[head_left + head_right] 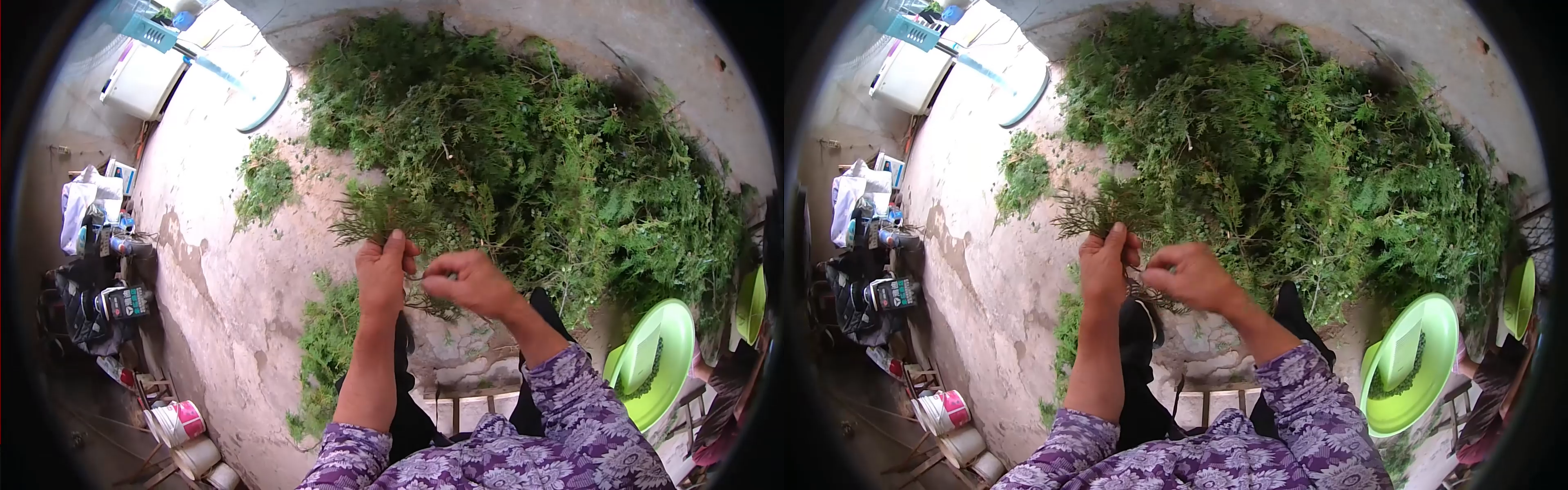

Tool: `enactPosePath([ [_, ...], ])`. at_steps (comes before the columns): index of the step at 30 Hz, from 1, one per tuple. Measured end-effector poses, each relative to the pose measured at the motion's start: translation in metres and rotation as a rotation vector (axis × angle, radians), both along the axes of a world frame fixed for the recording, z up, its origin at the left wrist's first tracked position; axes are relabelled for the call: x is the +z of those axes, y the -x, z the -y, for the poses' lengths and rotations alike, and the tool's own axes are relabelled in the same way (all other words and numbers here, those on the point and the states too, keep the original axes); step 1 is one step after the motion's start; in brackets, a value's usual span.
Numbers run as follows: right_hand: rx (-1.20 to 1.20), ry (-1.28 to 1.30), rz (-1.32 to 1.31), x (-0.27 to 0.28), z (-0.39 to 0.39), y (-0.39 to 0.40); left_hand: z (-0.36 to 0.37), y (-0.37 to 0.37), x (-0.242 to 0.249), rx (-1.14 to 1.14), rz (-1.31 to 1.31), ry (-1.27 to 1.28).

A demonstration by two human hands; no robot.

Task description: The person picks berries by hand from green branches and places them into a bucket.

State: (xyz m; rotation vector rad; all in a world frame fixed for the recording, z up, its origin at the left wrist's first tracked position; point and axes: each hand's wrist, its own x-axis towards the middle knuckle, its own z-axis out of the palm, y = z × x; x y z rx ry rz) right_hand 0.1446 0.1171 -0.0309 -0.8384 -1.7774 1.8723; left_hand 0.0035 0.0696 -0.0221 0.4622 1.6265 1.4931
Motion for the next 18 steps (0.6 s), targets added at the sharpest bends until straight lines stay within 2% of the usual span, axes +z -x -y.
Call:
enactPosePath([
  [1,0.013,0.217,-0.036,0.014,-0.01,-0.006,0.001,0.001,0.004,0.013,-0.008,-0.019],
  [2,0.016,0.217,-0.035,0.012,-0.016,-0.009,0.001,0.003,0.004,0.016,-0.007,-0.019],
  [4,-0.237,0.411,-0.153,0.003,-0.023,-0.013,0.002,0.004,0.003,0.03,0.001,-0.022],
  [8,-0.261,0.468,-0.189,-0.006,-0.024,-0.007,0.0,-0.002,0.005,0.005,0.068,-0.02],
  [10,-0.251,0.421,-0.142,-0.003,-0.022,-0.006,0.0,-0.005,0.009,-0.025,0.004,-0.006],
  [12,-0.24,0.376,-0.093,-0.004,-0.021,-0.004,0.001,-0.004,0.008,-0.033,0.045,-0.012],
  [14,-0.313,0.202,-0.084,-0.009,-0.02,-0.001,0.001,-0.003,0.005,-0.043,0.086,-0.019],
  [18,-0.255,0.157,-0.008,-0.004,-0.02,-0.002,0.001,-0.003,0.001,-0.05,0.075,0.007],
])
